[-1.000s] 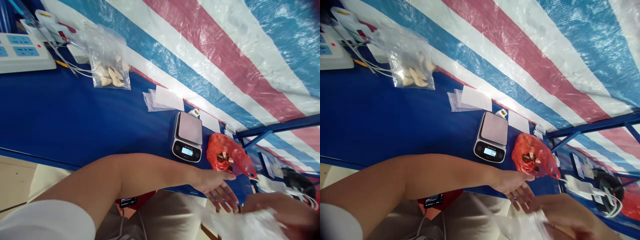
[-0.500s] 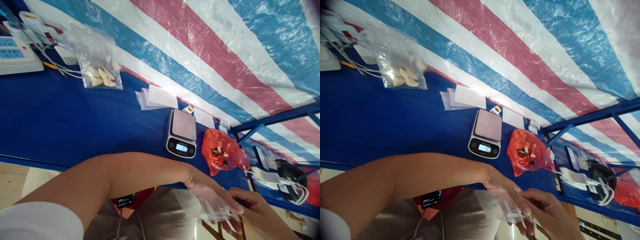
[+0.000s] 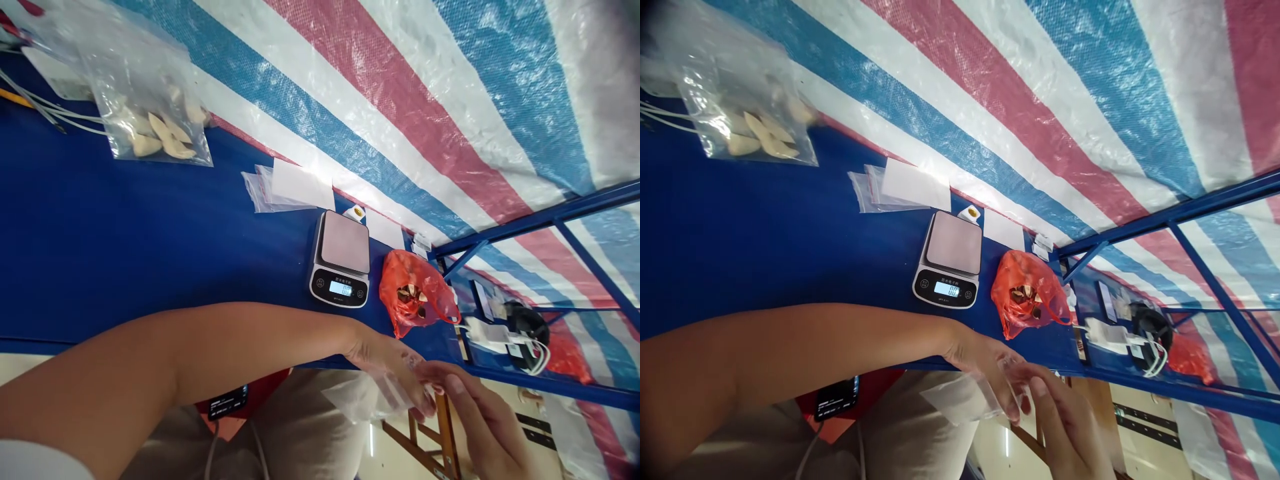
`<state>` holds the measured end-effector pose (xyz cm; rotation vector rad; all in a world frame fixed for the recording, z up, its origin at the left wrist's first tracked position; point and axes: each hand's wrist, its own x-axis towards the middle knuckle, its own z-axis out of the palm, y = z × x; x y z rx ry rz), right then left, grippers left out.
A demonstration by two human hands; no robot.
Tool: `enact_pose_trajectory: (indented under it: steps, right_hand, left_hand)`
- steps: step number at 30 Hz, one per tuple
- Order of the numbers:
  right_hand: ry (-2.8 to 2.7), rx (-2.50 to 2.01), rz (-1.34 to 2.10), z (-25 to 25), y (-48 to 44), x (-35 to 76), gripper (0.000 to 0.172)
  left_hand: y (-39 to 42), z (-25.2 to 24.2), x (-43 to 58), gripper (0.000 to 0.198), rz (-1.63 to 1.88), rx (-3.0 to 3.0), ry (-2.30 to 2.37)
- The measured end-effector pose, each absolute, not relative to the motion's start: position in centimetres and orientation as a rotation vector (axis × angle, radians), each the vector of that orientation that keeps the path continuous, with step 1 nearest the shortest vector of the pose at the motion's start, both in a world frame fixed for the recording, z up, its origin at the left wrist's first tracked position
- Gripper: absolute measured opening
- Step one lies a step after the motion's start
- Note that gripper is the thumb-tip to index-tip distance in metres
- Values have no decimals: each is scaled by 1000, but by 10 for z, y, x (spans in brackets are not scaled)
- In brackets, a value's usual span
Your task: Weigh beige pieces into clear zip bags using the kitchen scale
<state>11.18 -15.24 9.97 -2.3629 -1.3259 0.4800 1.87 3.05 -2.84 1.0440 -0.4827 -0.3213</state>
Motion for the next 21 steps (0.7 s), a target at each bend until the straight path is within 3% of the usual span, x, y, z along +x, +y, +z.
enact_pose_trajectory:
  steps: [4,7,10,15,21]
  right_hand:
    - [-1105,-2354,365,77,-122,138,47]
    - [-1374,-2423,244,46,-80,174,45]
    - [-1473,-2455,-25,16,-38,203,57]
    - [-1547,-2441,-23,-15,1,223,72]
    - [-1596,-2431,-231,-34,15,220,61]
  left_hand:
    - [34,-24,12,67,-495,988,-375]
    - [38,-19,9,65,-549,1044,-441]
    - [40,-13,9,65,-623,1026,-492]
    - [42,-8,11,67,-723,937,-387]
    - [45,-1,5,62,-749,941,-338]
